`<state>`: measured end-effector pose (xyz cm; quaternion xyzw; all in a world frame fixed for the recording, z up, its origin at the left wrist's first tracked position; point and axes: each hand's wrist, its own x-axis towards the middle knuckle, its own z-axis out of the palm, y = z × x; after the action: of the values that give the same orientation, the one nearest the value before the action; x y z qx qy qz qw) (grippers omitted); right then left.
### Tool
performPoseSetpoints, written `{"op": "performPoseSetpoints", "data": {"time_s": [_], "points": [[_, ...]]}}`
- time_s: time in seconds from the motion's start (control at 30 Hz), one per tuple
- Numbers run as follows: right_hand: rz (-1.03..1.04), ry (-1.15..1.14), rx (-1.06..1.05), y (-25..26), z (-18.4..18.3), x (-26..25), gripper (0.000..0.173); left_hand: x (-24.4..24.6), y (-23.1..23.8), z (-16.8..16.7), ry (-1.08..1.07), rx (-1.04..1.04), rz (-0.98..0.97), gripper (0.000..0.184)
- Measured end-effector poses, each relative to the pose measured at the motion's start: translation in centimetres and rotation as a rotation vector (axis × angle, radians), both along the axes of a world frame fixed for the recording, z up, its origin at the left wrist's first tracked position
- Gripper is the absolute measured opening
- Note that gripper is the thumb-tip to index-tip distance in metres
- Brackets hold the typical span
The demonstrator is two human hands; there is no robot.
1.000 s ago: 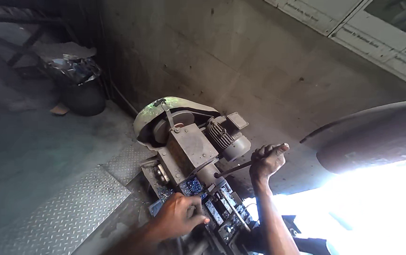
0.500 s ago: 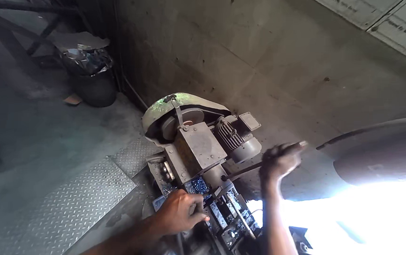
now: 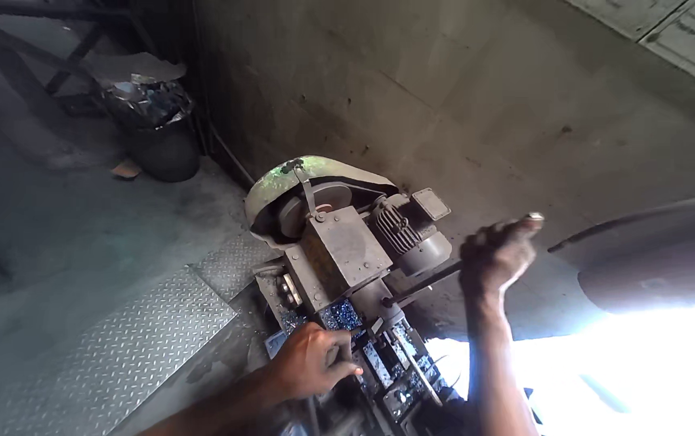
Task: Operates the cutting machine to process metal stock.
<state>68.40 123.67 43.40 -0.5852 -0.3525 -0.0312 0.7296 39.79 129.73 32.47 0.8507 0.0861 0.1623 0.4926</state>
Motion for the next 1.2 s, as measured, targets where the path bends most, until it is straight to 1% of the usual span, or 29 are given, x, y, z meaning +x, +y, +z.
{"op": "performPoseSetpoints", "data": {"time_s": [0.03,0.1,0.13,0.2,0.27,0.3,0.37,0.4,0.47,0.5,0.57,0.6,0.67,0.7,0.77,0.83,0.87,0.9,0.97,1.0,1.03,1.13,1.17,1.2], "points": [[-0.012,0.030,0.035,-0.3,-0.1,0.5,0.054,-0.1,-0.1,0.0,0.010,-0.012,0.008,0.033],[-0.068,0.093,0.109,-1.0,-2.7,1.7,0.055,-0.1,-0.1,0.0,0.009,-0.022,0.014,0.034],[-0.091,0.124,0.127,-1.2,-3.2,2.1,0.056,0.0,0.0,-0.1,0.002,-0.026,0.018,0.034],[-0.084,0.150,0.105,-2.3,-2.7,1.9,0.057,-0.3,-0.3,-0.2,0.013,-0.030,0.013,0.035],[-0.075,0.085,0.100,-3.0,-0.5,1.7,0.057,0.0,0.0,0.2,0.024,-0.032,0.006,0.034],[-0.075,0.040,0.115,-3.0,-0.6,1.5,0.056,-0.1,0.0,0.2,0.038,-0.039,0.007,0.035],[-0.095,-0.019,0.124,-2.8,-3.7,0.6,0.054,-0.2,-0.1,0.3,0.049,-0.047,-0.008,0.035],[-0.088,-0.026,0.139,-2.4,-4.5,0.3,0.054,0.1,0.0,0.4,0.041,-0.052,-0.014,0.035],[-0.025,-0.001,0.097,-2.0,-3.9,-0.5,0.054,-0.3,-0.1,0.2,0.053,-0.059,-0.006,0.035],[-0.008,0.011,0.068,-2.5,-2.6,-0.6,0.054,-0.4,-0.3,0.1,0.054,-0.058,-0.003,0.036],[0.004,0.001,0.098,-2.7,0.2,-0.2,0.054,-0.1,-0.1,0.0,0.030,-0.056,0.023,0.036],[-0.013,-0.014,0.124,-2.6,-0.1,-0.1,0.054,-0.2,-0.2,0.0,0.034,-0.069,0.033,0.036],[-0.064,0.006,0.175,-2.3,-3.9,0.0,0.055,-0.3,-0.4,0.0,0.043,-0.088,0.030,0.035],[-0.065,0.016,0.187,-2.2,-4.8,0.3,0.055,-0.1,-0.4,0.1,0.044,-0.088,0.027,0.035],[-0.016,0.035,0.143,-2.4,-4.0,0.2,0.055,-0.5,-0.5,0.1,0.065,-0.083,0.012,0.035],[-0.009,0.020,0.100,-2.9,-1.0,0.3,0.055,-0.3,-0.5,0.0,0.055,-0.073,0.009,0.036],[-0.021,-0.002,0.102,-2.9,-0.6,0.4,0.055,-0.3,-0.4,0.0,0.059,-0.076,0.016,0.036],[-0.046,-0.024,0.104,-2.8,-1.6,0.4,0.056,-0.4,-0.5,0.0,0.067,-0.084,0.020,0.036],[-0.076,-0.029,0.171,-2.5,-5.4,0.7,0.056,-0.3,-0.4,0.1,0.069,-0.095,0.015,0.036],[-0.049,-0.023,0.200,-2.0,-5.9,0.5,0.055,-0.3,-0.3,0.1,0.069,-0.094,0.015,0.035],[-0.022,-0.012,0.186,-1.8,-5.6,0.0,0.055,-0.6,-0.3,0.1,0.075,-0.090,0.012,0.035],[0.008,-0.019,0.114,-2.0,-1.3,-0.6,0.053,-0.3,-0.3,0.2,0.062,-0.064,0.013,0.036],[0.009,-0.027,0.118,-1.8,-1.1,-0.5,0.054,-0.4,-0.4,0.2,0.062,-0.067,0.026,0.036],[0.003,-0.025,0.130,-1.6,-2.4,-0.4,0.054,-0.4,-0.4,0.2,0.061,-0.072,0.037,0.036]]}}
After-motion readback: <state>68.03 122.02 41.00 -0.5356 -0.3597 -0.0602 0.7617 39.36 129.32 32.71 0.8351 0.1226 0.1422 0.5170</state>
